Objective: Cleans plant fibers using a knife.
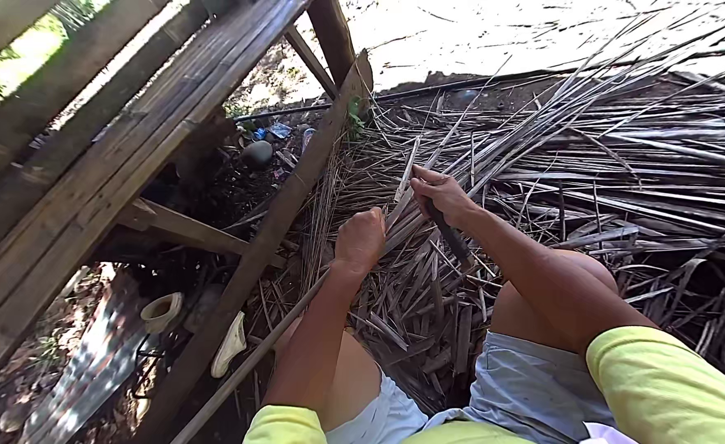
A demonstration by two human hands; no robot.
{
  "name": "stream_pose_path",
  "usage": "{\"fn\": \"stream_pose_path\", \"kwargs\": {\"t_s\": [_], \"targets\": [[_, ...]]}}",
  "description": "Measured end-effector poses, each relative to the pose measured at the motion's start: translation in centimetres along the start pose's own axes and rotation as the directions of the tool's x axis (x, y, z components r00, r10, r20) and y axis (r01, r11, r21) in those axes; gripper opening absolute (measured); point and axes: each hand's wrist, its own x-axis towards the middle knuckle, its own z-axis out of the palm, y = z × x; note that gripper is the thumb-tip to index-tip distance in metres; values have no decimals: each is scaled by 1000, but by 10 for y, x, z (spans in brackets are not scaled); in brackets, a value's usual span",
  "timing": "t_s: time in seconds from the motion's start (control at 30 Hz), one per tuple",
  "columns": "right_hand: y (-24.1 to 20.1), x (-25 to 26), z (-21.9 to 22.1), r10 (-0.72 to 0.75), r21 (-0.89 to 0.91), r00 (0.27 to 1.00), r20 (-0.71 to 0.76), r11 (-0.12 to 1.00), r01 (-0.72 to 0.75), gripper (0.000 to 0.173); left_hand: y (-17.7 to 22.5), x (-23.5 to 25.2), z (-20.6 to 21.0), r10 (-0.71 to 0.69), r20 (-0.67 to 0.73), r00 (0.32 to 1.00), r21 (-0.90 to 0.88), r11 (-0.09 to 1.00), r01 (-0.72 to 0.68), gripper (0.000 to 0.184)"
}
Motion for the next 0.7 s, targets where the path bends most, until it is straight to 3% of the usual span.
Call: {"fn": "stream_pose_path", "kwargs": {"t_s": [0.17, 0.27, 0.33, 0.4, 0.47, 0.57, 0.7], "targets": [[-8, 22, -41, -17, 61, 976, -216, 998, 31, 43, -13, -10, -13, 28, 19, 999, -115, 993, -25, 30], [-15, 29, -71, -23, 44, 904, -426, 998, 46, 42, -29, 0, -18, -13, 114, 993, -107, 994, 26, 32], [-25, 19, -70, -40, 19, 889, -457, 998, 55, 37, -34, 5, -17, -51, 120, 991, -73, 995, 60, 34], [-31, 2, -46, -63, 6, 937, -343, 998, 69, 29, -33, 10, -11, -86, 101, 991, -12, 996, 88, 35], [-28, -19, -15, -62, -34, 990, -126, 998, 58, 32, -30, 16, -3, -110, 64, 992, 40, 993, 107, 34], [-15, -38, 17, 26, -112, 988, 152, 994, -9, 42, -18, 19, 3, -120, 29, 992, 103, 988, 117, 32], [2, -36, 28, 114, -143, 962, 248, 987, -80, 54, 2, 13, 4, -133, -4, 991, 175, 976, 132, 31]]}}
